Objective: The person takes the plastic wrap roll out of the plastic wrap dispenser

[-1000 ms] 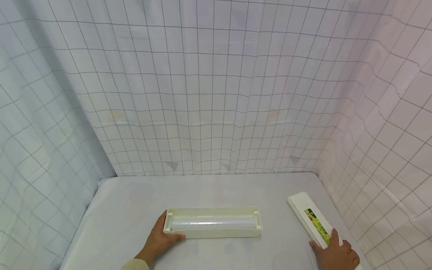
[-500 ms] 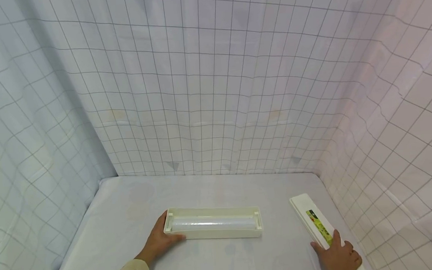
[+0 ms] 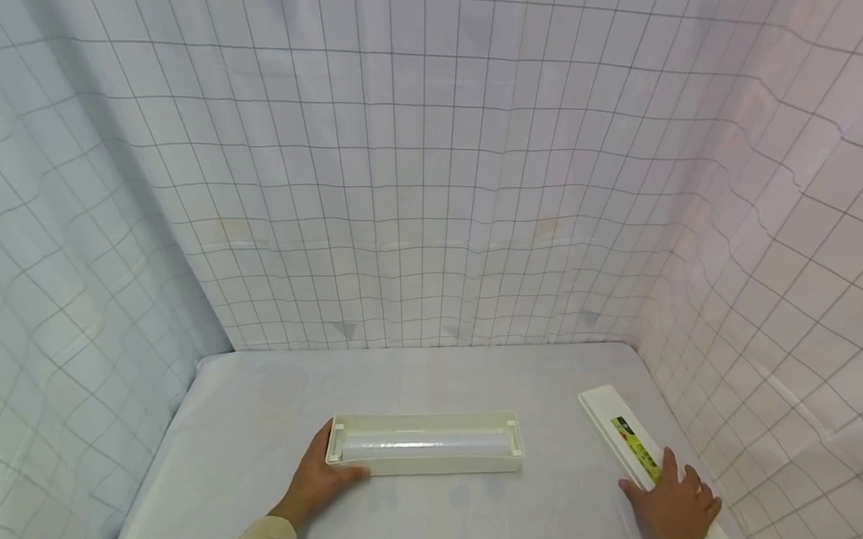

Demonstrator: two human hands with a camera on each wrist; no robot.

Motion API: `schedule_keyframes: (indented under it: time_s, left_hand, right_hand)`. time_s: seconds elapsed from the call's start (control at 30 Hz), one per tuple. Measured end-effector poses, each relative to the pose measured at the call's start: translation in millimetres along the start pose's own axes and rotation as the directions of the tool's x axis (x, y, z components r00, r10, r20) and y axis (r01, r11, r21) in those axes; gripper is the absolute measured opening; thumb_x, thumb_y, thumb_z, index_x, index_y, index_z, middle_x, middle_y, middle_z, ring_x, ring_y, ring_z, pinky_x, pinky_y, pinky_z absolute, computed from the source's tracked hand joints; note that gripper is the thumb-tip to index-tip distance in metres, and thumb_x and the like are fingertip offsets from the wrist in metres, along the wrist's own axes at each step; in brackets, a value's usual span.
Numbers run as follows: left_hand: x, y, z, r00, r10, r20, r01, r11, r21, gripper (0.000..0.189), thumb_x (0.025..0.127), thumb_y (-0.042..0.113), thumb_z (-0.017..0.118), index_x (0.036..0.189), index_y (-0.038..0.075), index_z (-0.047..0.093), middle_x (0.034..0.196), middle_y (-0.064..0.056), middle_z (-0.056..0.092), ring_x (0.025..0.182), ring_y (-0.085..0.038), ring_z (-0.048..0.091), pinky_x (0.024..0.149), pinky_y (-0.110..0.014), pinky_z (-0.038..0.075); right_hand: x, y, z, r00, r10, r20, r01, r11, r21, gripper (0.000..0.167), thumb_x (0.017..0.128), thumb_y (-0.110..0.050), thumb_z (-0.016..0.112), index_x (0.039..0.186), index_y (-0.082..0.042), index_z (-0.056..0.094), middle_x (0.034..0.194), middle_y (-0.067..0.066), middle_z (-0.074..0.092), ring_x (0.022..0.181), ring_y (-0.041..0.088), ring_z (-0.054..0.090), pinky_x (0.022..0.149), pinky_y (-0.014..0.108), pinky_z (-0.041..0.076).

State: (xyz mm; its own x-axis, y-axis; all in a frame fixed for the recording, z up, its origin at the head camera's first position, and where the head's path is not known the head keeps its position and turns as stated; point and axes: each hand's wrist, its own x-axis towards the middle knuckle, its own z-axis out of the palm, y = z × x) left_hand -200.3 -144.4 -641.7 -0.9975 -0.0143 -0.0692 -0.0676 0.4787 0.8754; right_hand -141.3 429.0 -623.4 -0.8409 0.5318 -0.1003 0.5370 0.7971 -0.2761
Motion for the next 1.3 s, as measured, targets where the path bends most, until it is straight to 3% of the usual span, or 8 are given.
schedule_keyframes:
  time_s: [0.2, 0.6, 0.93, 1.13, 1.3]
  left_hand:
    - [-0.3, -1.7, 0.4, 1.000, 0.000, -0.002, 0.000, 1.000, -0.007, 0.122, 0.064, 0.039, 0.097, 0.160, 0.008, 0.027, 0.155, -0.018, 0.045, 0.142, -0.039, 0.044, 0.122, -0.061, 0.030]
    - [0.4, -2.4, 1.4, 1.000, -0.004, 0.000, 0.004, 1.000, -0.011, 0.123, 0.063, 0.041, 0.097, 0.160, 0.009, 0.028, 0.155, -0.018, 0.045, 0.143, -0.040, 0.043, 0.121, -0.062, 0.030]
    - [2.2, -4.2, 2.1, 1.000, 0.005, -0.008, -0.005, 1.000, -0.001, 0.124, 0.062, 0.042, 0.097, 0.160, 0.008, 0.029, 0.155, -0.018, 0.046, 0.142, -0.039, 0.045, 0.121, -0.061, 0.032]
    - [2.3, -4.0, 1.7, 1.000, 0.012, -0.009, -0.012, 1.000, 0.005, 0.124, 0.062, 0.041, 0.097, 0.159, 0.008, 0.029, 0.154, -0.018, 0.046, 0.141, -0.040, 0.045, 0.120, -0.062, 0.033]
    - [2.2, -4.0, 1.3, 1.000, 0.013, -0.011, -0.013, 1.000, -0.005, 0.123, 0.062, 0.041, 0.098, 0.159, 0.008, 0.029, 0.154, -0.018, 0.046, 0.141, -0.039, 0.045, 0.121, -0.061, 0.032]
  right_hand:
    - [0.2, -3, -2, 1.000, -0.012, -0.010, 0.012, 1.000, 0.008, 0.119, 0.073, -0.067, 0.079, 0.152, 0.002, 0.023, 0.140, 0.047, 0.027, 0.132, 0.069, 0.027, 0.112, 0.076, 0.014]
    - [-5.6, -11, -1, 0.987, -0.091, -0.134, 0.091, 0.996, -0.005, 0.099, 0.077, -0.045, 0.082, 0.146, 0.004, 0.032, 0.134, 0.045, 0.039, 0.125, 0.065, 0.039, 0.103, 0.071, 0.031]
    - [-3.8, -26, -7, 0.966, -0.178, -0.185, 0.182, 0.983, 0.003, 0.098, 0.078, -0.044, 0.083, 0.150, 0.001, 0.033, 0.139, 0.039, 0.043, 0.131, 0.055, 0.042, 0.111, 0.067, 0.030]
    - [-7.5, -41, -13, 0.944, -0.233, -0.235, 0.248, 0.968, 0.035, 0.099, 0.078, -0.042, 0.084, 0.151, 0.002, 0.034, 0.139, 0.038, 0.043, 0.131, 0.054, 0.040, 0.112, 0.066, 0.029]
    - [-8.7, -54, -13, 0.902, -0.309, -0.300, 0.335, 0.942, 0.035, 0.101, 0.075, -0.042, 0.088, 0.150, 0.001, 0.035, 0.137, 0.036, 0.045, 0.128, 0.054, 0.043, 0.110, 0.064, 0.033]
